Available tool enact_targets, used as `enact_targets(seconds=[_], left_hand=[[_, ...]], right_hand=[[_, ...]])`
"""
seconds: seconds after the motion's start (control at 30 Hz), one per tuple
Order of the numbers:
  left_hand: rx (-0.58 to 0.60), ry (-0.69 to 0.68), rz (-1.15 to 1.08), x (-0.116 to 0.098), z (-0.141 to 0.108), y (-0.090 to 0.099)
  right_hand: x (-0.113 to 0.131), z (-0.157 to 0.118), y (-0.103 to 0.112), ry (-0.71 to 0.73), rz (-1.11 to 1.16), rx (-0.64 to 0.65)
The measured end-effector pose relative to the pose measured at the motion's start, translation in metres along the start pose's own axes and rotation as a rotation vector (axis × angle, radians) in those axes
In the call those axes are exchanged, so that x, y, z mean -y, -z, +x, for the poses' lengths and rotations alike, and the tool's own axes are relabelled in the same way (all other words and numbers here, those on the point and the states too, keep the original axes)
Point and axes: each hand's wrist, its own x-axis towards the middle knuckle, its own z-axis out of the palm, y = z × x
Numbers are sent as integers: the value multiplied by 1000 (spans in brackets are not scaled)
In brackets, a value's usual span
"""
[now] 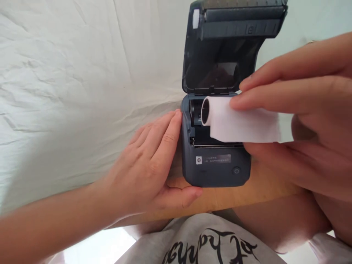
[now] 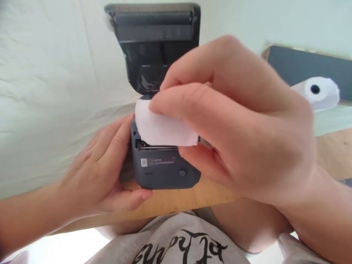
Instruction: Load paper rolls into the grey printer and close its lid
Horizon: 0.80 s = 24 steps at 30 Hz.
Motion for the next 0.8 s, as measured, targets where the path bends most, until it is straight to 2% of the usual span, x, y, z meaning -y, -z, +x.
enact_targets(seconds=[0.1, 0.2, 0.4, 0.6, 0.67, 0.8], left_hand=[[-31, -10, -26, 0, 1, -1], [-29, -19, -33, 1, 1, -3], [-50, -26, -17, 5, 2, -6], [-77, -50, 0, 6, 2, -9], [-77, -29, -20, 6, 2, -9], [-87, -58, -84, 8, 0, -7]], right_hand=[[7, -2, -6, 25, 20, 11], [17, 9, -17, 72, 24, 7], [37, 43, -36, 447, 124, -16], [32, 48, -31, 477, 90, 7], [27, 49, -26, 534, 133, 59], [21, 49, -19, 655, 208, 256]])
